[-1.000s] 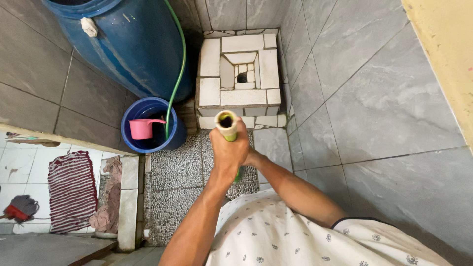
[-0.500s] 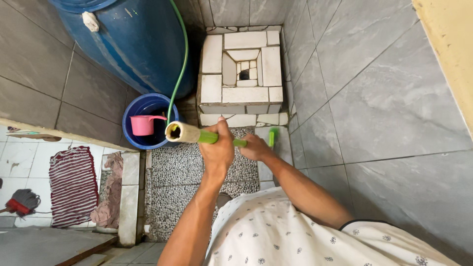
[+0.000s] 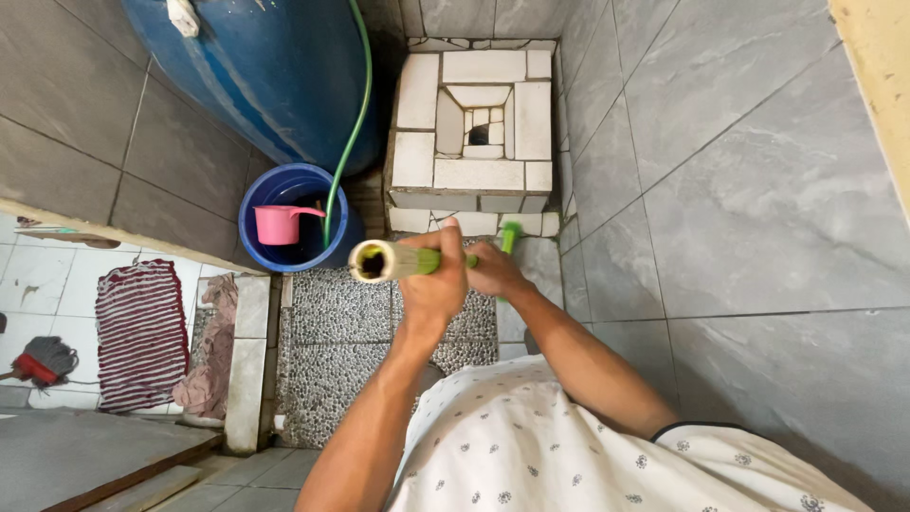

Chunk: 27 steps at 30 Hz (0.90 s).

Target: The person cleans the floor by hand using a squeegee and a long pole, moving water toward a drain.

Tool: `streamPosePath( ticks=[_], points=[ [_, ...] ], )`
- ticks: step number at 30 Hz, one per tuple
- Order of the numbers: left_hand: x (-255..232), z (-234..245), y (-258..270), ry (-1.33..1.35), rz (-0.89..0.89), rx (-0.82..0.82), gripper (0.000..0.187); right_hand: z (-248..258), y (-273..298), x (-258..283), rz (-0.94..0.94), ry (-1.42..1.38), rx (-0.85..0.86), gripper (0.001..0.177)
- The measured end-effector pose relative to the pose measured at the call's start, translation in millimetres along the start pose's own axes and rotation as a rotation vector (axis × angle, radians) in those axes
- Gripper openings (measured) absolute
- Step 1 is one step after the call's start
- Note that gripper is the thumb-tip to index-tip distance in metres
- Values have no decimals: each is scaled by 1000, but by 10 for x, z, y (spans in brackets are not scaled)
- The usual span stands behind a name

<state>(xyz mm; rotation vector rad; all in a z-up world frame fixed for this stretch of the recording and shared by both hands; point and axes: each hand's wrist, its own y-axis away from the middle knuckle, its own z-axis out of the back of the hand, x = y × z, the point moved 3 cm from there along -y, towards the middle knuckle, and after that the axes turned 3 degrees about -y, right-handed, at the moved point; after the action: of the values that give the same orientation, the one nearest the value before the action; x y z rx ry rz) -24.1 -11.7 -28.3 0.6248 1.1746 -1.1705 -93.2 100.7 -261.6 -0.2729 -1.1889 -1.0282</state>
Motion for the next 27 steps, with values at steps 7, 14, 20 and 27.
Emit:
streamPosePath(
  ticks=[7,14,20,27],
  points=[
    [109,-70,-58,-101,7,4,37,-404,-45,89,371,-312,-17,52],
    [-142,-89,-86,-49,-123,43,22,-644,-408,-355,340,-1015,-134,31],
    [132,-32,-111,-14,-11,-77,39,161,46,153,-296,319,21,39],
    [-23,-82,-157,73,-46,-30,27,-432,-230,-59,114,-283,85,37]
  ],
)
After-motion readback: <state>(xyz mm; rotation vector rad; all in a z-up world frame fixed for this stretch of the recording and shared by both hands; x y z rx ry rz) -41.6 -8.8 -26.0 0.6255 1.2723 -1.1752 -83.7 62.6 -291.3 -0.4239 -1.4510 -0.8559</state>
